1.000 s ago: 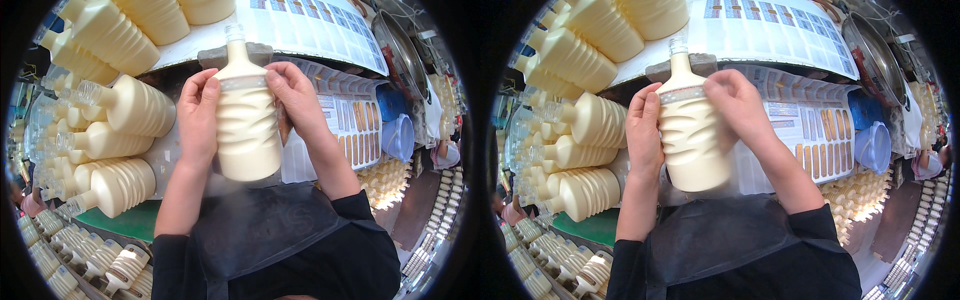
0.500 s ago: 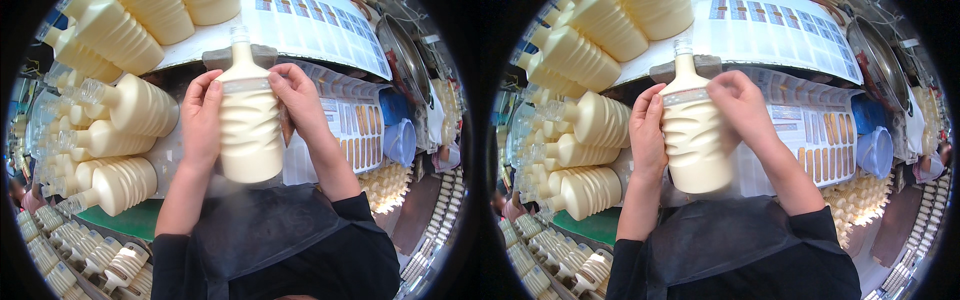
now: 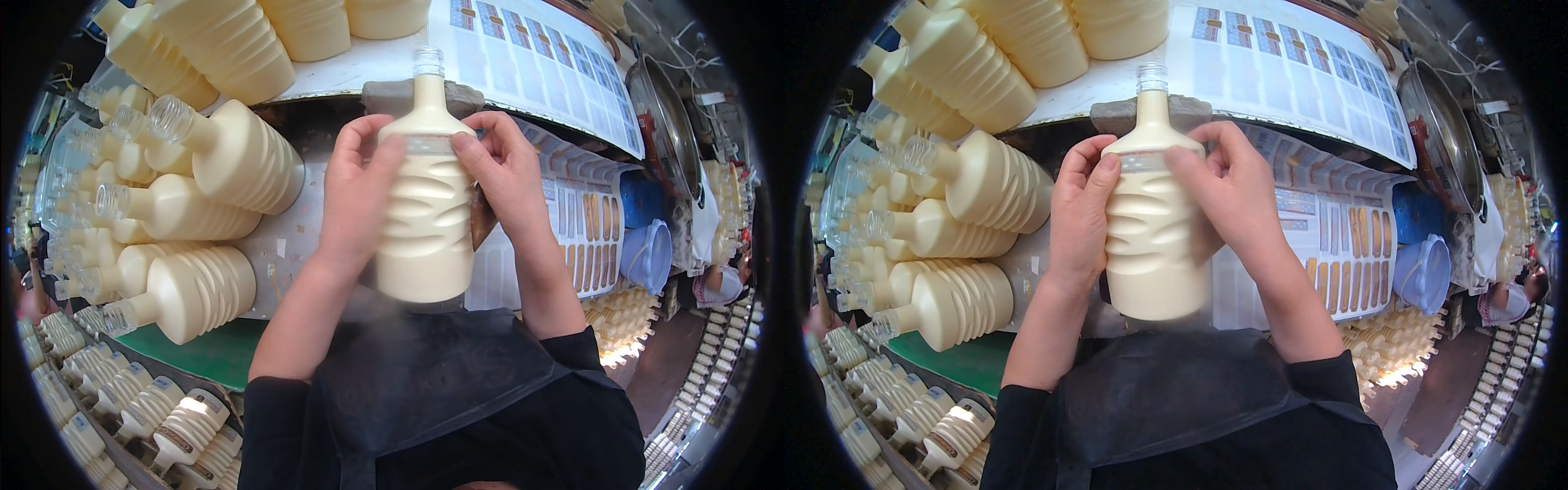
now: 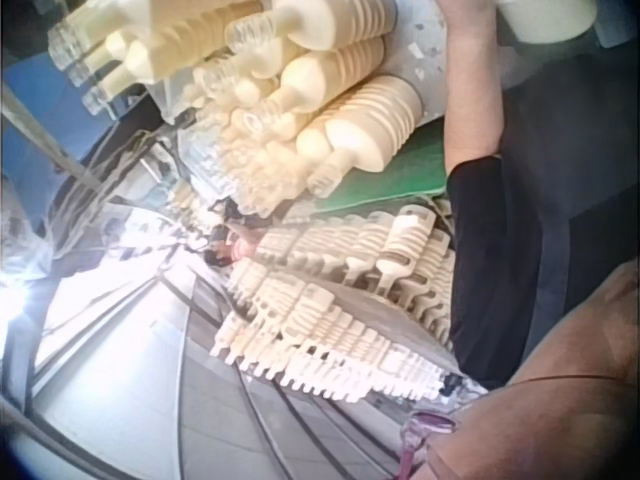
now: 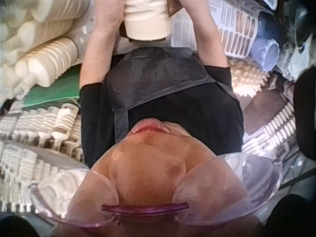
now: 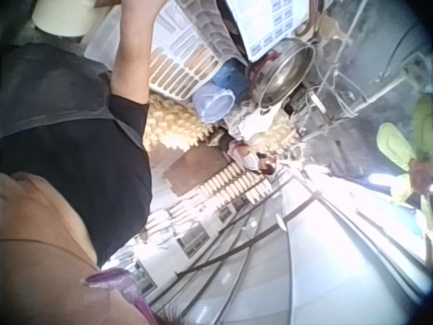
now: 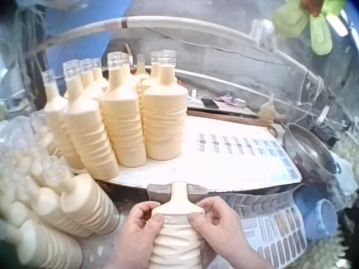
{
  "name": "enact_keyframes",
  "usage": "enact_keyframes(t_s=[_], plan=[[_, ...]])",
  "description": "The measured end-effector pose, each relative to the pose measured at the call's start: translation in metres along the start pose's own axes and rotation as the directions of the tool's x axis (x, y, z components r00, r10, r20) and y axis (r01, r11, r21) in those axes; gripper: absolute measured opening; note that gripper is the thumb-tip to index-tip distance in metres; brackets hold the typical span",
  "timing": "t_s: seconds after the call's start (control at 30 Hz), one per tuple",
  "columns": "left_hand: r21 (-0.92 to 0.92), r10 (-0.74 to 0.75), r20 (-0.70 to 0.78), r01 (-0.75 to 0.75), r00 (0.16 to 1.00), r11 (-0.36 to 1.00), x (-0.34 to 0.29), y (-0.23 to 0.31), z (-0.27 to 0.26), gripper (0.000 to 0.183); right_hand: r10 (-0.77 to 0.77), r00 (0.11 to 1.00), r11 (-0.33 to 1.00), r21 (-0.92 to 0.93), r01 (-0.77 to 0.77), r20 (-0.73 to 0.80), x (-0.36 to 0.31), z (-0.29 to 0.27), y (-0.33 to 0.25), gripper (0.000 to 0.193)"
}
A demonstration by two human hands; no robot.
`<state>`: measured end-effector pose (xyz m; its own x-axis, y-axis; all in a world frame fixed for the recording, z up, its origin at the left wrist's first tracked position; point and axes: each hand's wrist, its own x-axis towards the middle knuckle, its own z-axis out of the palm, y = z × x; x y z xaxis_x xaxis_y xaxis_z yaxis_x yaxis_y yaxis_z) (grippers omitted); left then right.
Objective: The person picks up a cream-colored plastic bottle, applies a label to its body, smooths it, and places the bottle back among others. The process repeats with multiple bottles on a workbench.
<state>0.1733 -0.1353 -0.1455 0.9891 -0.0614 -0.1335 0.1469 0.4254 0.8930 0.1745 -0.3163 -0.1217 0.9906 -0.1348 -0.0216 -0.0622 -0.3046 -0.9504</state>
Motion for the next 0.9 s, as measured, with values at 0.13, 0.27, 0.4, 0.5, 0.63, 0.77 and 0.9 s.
enact_keyframes(t_s=[0.13, 0.27, 0.4, 0.5, 0.63, 0.77, 0.9], plan=[[-0.026, 0.002, 0.003, -0.002, 1.000, 1.000, 0.000, -0.001, -0.001, 0.036, 0.005, 1.000, 1.000, 0.015, -0.005, -0.001, 0.000, 0.000, 0.001, 0.038], [-0.032, 0.007, 0.017, -0.006, 1.000, 0.999, 0.000, 0.000, -0.002, 0.035, 0.004, 1.000, 1.000, 0.026, -0.004, -0.003, 0.000, 0.001, 0.003, 0.039], [-0.084, -0.043, 0.025, 0.045, 0.999, 0.995, -0.002, 0.002, -0.005, 0.031, -0.003, 0.999, 1.000, -0.005, 0.003, 0.035, 0.000, -0.001, 0.003, 0.038], [-0.076, -0.047, 0.024, 0.049, 0.999, 0.996, -0.008, 0.001, -0.007, 0.037, 0.027, 0.993, 0.983, 0.179, -0.047, 0.112, -0.002, -0.008, 0.000, 0.036], [0.089, 0.001, 0.081, -0.008, 0.997, 0.996, -0.011, -0.007, -0.004, 0.056, 0.104, 0.979, 0.962, 0.230, -0.143, 0.174, -0.007, -0.015, 0.001, 0.039], [0.201, 0.096, 0.086, -0.112, 0.992, 0.973, -0.013, -0.011, -0.005, 0.063, 0.075, 0.975, 0.963, 0.237, -0.124, 0.208, -0.009, -0.014, 0.010, 0.043], [0.319, 0.172, 0.071, -0.186, 0.983, 0.929, -0.014, -0.012, -0.003, 0.065, 0.107, 0.963, 0.931, 0.314, -0.183, 0.246, -0.006, -0.016, 0.014, 0.042]])
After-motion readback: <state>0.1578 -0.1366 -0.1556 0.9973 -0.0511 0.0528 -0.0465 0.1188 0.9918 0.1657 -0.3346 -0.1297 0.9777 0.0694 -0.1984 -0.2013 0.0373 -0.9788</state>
